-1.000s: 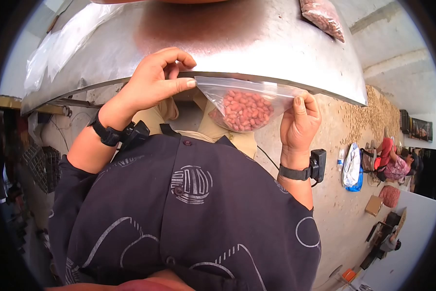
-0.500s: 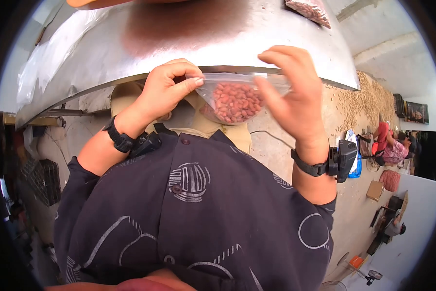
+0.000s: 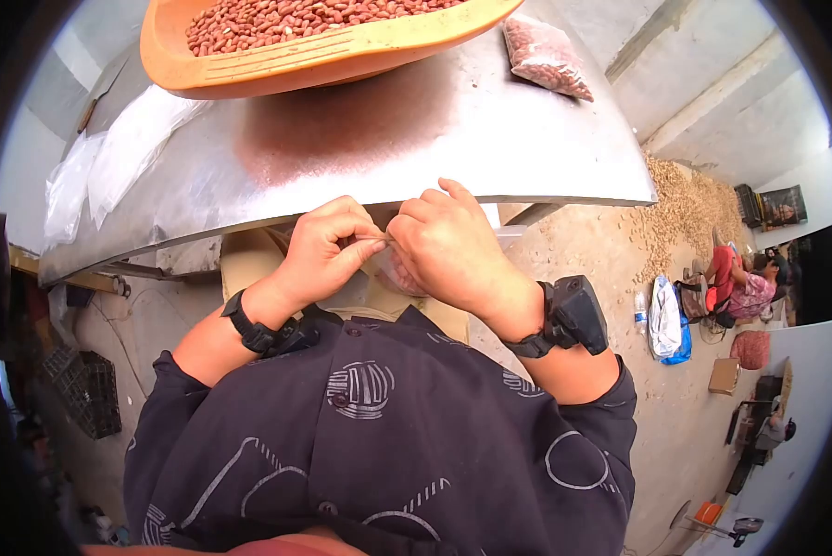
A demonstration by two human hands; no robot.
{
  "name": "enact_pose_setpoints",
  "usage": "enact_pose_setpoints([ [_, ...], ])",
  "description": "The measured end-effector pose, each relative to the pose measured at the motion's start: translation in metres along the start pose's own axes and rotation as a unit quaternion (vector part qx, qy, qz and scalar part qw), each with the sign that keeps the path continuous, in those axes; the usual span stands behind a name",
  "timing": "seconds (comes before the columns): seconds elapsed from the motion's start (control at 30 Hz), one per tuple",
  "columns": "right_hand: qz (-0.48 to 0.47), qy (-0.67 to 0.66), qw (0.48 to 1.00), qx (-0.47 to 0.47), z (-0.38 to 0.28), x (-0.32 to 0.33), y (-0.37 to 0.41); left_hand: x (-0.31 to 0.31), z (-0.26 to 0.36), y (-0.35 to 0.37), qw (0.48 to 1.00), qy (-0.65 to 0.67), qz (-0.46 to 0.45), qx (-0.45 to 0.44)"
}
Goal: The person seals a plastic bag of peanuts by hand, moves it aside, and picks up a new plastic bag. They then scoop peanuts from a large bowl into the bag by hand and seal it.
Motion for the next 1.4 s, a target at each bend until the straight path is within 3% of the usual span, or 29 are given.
enact_pose_setpoints([
  [0.1,-0.006,-0.004,1.000,0.006,0.003,0.001,0.006,-0.002,0.006,-0.001,0.999,-0.045,-0.005,-0.020],
  [0.27,-0.028,0.020,0.999,-0.003,0.022,0.007,0.027,0.002,-0.001,0.002,0.999,-0.030,0.001,0.030],
  [0.6,0.041,0.004,0.999,-0.024,0.063,0.024,0.074,0.000,-0.005,0.002,0.998,-0.031,0.001,0.054],
  [0.8,0.054,-0.041,0.992,-0.110,0.097,0.019,0.103,-0.004,-0.004,0.000,0.998,-0.033,-0.016,0.051],
  [0.9,0.054,-0.175,0.956,-0.229,0.155,-0.010,0.146,0.001,-0.009,-0.001,0.998,-0.008,-0.009,0.062],
  [0.93,0.015,-0.264,0.926,-0.269,0.163,-0.034,0.155,-0.002,-0.007,-0.002,0.996,0.011,-0.036,0.079],
  [0.97,0.031,-0.470,0.828,-0.305,0.166,-0.069,0.164,-0.006,-0.004,-0.002,0.997,0.013,-0.041,0.061],
  [1.0,-0.011,-0.482,0.829,-0.285,0.152,-0.085,0.157,-0.010,-0.002,-0.002,0.998,0.015,-0.045,0.042],
  [1.03,-0.037,-0.531,0.795,-0.289,0.137,-0.101,0.152,-0.011,-0.001,-0.005,0.999,0.015,-0.048,0.020],
  [1.07,-0.031,-0.600,0.767,-0.226,0.122,-0.114,0.139,-0.013,-0.003,-0.005,0.997,0.026,-0.064,0.024],
  [1.17,-0.008,-0.671,0.715,-0.196,0.103,-0.141,0.118,-0.022,-0.024,0.000,0.988,0.133,-0.052,0.058],
  [1.2,0.012,-0.687,0.703,-0.183,0.093,-0.139,0.109,-0.026,-0.028,0.003,0.974,0.153,-0.099,0.134],
  [1.23,0.032,-0.702,0.692,-0.167,0.087,-0.134,0.102,-0.028,-0.030,0.005,0.966,0.189,-0.110,0.137],
  [1.33,0.022,-0.677,0.722,-0.139,0.083,-0.134,0.094,-0.029,-0.036,0.011,0.959,0.194,-0.121,0.171],
  [1.4,0.045,-0.686,0.702,-0.184,0.095,-0.156,0.108,-0.025,-0.034,0.012,0.957,0.236,-0.082,0.146],
])
Point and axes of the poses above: each hand's wrist, its own y-axis away from the middle knuckle, its own x-axis out of the back of the hand, z = x × y, the point moved 8 cm from there along -y, towards the middle knuckle, and after that the axes turned 10 degrees about -z, right-handed, at the moved point
